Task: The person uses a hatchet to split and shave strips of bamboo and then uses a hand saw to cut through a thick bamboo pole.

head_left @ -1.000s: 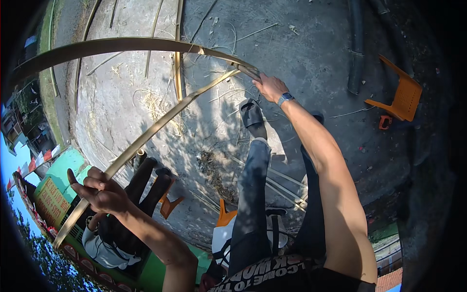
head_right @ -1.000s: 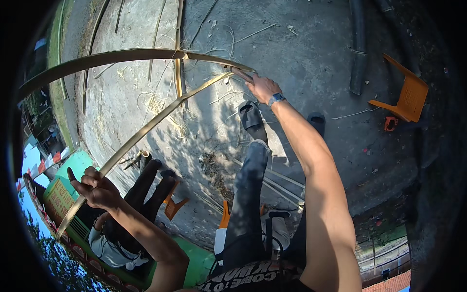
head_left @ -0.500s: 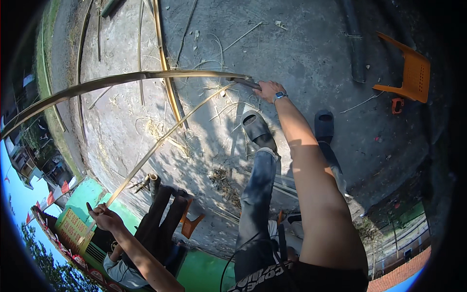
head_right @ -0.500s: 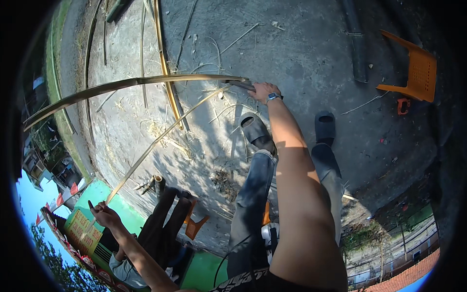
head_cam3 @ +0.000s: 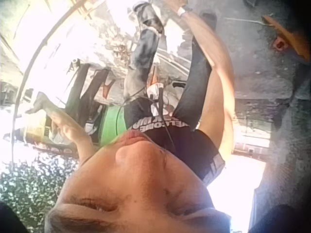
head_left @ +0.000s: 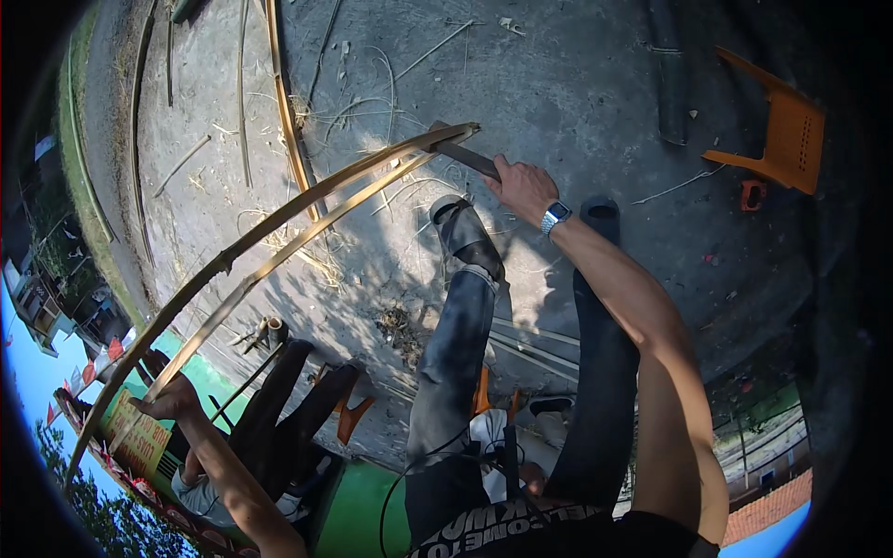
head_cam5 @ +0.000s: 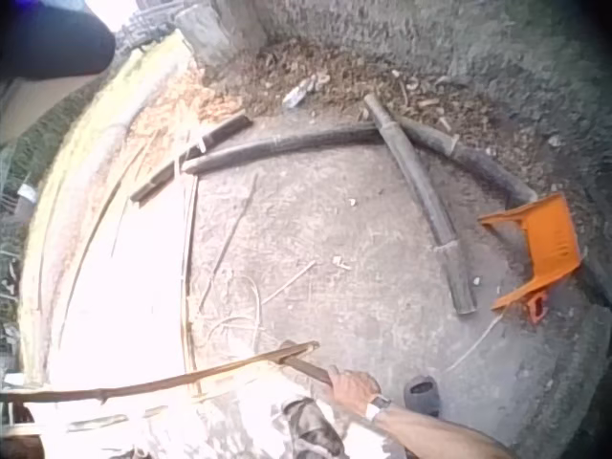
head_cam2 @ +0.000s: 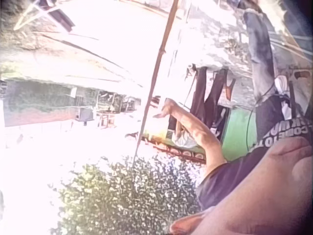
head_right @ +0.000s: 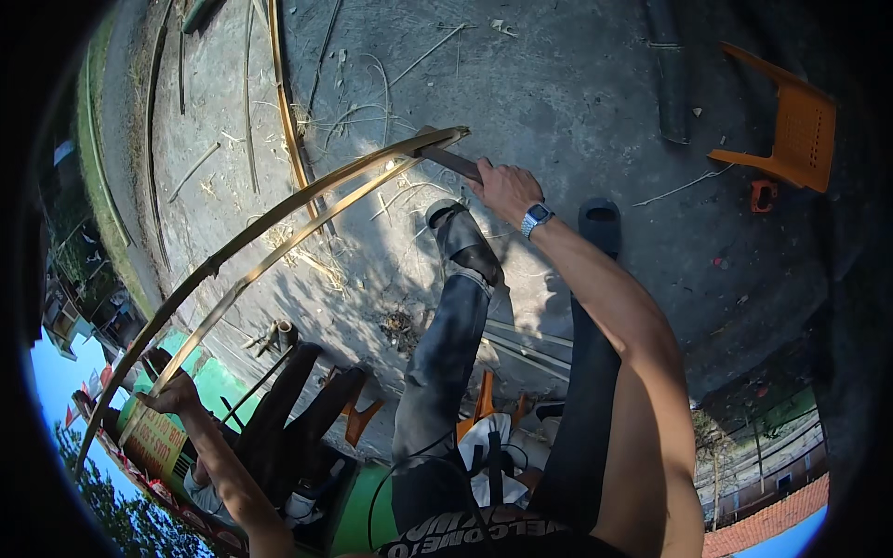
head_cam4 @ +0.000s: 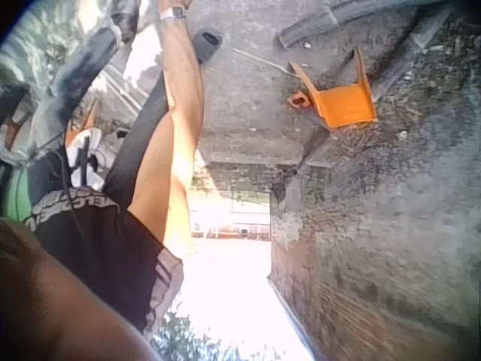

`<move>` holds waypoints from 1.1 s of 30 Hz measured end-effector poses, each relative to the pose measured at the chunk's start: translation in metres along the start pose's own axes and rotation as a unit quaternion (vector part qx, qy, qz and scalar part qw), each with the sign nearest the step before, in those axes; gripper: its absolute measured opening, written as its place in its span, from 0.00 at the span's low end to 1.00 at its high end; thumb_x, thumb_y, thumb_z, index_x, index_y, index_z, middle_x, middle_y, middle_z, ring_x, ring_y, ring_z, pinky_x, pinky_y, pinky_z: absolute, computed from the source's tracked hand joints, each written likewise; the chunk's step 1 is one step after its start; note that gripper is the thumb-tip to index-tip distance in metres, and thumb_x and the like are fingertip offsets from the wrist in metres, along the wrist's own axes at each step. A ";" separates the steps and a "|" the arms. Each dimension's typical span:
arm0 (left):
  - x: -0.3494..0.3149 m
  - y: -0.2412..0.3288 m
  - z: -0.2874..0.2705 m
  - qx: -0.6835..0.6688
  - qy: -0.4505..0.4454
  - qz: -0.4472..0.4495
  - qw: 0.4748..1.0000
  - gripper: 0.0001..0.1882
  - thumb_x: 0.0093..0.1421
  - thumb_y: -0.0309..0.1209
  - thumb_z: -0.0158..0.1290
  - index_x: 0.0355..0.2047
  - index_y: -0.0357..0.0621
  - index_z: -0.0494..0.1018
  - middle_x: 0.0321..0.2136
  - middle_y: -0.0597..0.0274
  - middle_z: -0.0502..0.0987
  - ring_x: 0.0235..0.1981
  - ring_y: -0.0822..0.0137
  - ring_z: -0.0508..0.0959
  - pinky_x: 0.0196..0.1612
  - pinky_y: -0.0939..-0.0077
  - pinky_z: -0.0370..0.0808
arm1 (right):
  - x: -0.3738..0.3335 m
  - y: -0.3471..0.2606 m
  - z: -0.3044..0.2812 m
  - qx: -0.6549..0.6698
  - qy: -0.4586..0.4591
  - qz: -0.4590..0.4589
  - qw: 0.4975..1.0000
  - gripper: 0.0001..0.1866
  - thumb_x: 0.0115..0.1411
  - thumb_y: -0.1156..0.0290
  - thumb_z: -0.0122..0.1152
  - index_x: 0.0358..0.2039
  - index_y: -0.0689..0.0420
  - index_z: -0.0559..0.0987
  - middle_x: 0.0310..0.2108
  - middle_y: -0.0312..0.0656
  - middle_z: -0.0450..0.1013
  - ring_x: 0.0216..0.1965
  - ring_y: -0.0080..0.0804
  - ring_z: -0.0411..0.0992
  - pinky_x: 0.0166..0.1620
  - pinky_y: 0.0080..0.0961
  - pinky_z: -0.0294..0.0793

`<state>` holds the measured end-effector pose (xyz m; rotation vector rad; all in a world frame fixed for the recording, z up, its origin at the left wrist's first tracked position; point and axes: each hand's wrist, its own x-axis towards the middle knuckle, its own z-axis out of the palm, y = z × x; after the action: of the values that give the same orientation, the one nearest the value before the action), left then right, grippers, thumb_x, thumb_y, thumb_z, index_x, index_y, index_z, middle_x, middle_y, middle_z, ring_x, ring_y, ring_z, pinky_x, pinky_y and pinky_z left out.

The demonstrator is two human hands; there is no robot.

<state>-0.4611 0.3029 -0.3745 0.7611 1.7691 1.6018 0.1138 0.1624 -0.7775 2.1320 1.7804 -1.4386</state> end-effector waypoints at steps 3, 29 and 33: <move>-0.105 -0.049 0.102 -0.055 -0.063 0.013 0.996 0.68 0.49 0.77 0.52 0.72 0.34 0.46 0.68 0.36 0.58 0.72 0.44 0.56 0.76 0.44 0.45 | -0.014 -0.023 0.008 0.019 0.009 -0.029 0.999 0.21 0.69 0.52 0.54 0.45 0.59 0.72 0.24 0.52 0.79 0.29 0.53 0.80 0.33 0.48 0.80; -0.196 -0.151 0.195 0.044 -0.045 0.307 0.950 0.15 0.68 0.43 0.52 0.38 0.42 0.74 0.30 0.59 0.72 0.31 0.69 0.71 0.38 0.77 0.74 | -0.046 -0.061 0.036 0.107 -0.020 -0.101 0.989 0.24 0.69 0.48 0.53 0.45 0.60 0.71 0.24 0.55 0.78 0.29 0.57 0.80 0.33 0.52 0.79; -0.231 -0.238 0.175 0.216 -0.096 0.226 0.945 0.09 0.69 0.29 0.49 0.44 0.37 0.75 0.38 0.48 0.80 0.46 0.57 0.79 0.51 0.62 0.76 | 0.013 0.054 0.104 -0.003 -0.036 0.024 0.999 0.25 0.69 0.46 0.51 0.47 0.59 0.72 0.30 0.56 0.80 0.35 0.57 0.80 0.40 0.52 0.79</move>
<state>-0.1807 0.2137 -0.6070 1.5714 1.9139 1.3491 0.0910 0.0980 -0.8738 2.0776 1.6948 -1.4775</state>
